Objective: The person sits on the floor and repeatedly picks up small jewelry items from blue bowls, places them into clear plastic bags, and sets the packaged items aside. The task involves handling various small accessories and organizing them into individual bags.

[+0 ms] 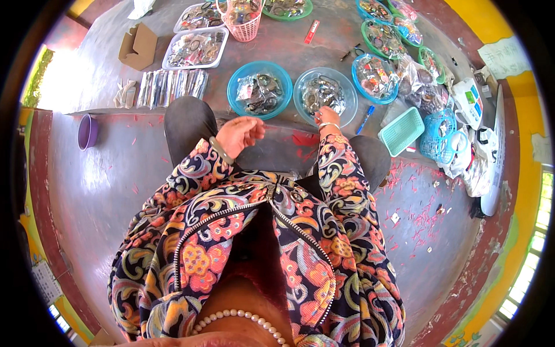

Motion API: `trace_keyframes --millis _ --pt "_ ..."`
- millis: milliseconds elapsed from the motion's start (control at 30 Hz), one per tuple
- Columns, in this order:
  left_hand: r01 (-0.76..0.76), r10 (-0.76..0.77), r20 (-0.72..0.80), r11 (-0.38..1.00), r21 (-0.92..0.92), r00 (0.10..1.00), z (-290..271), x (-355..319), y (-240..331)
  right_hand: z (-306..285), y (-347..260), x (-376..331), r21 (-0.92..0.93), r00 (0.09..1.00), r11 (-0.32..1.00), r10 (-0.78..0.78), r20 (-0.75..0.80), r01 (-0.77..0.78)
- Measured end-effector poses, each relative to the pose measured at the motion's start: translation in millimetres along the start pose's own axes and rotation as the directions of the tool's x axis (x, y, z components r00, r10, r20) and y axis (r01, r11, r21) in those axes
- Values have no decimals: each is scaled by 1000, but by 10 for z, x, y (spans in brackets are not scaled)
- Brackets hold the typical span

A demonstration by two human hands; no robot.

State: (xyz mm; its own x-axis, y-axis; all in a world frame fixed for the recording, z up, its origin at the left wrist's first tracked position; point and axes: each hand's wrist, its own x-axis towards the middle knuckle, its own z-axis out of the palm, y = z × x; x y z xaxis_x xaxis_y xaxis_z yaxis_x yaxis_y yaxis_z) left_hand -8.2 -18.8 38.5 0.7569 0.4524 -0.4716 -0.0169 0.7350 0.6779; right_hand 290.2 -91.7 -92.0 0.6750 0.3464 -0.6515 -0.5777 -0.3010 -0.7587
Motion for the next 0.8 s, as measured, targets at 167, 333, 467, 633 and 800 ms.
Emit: trace_keyframes --millis 167,333,467,633,800 --pt "121 -115 -126 992 40 985 -184 56 -228 -27 49 205 -89 996 993 -85 -34 82" --pt "103 -92 -145 992 71 985 -218 211 -285 -101 102 364 -219 999 976 11 45 -1" --pt "165 -142 -151 974 156 978 -156 214 -303 5 84 253 -42 995 997 69 74 -66" --pt "176 -149 -153 967 183 977 -163 244 -317 60 50 234 52 985 991 117 124 -125" --pt "190 -151 -175 953 235 973 -195 264 -347 88 63 314 -58 999 998 20 -40 -22"
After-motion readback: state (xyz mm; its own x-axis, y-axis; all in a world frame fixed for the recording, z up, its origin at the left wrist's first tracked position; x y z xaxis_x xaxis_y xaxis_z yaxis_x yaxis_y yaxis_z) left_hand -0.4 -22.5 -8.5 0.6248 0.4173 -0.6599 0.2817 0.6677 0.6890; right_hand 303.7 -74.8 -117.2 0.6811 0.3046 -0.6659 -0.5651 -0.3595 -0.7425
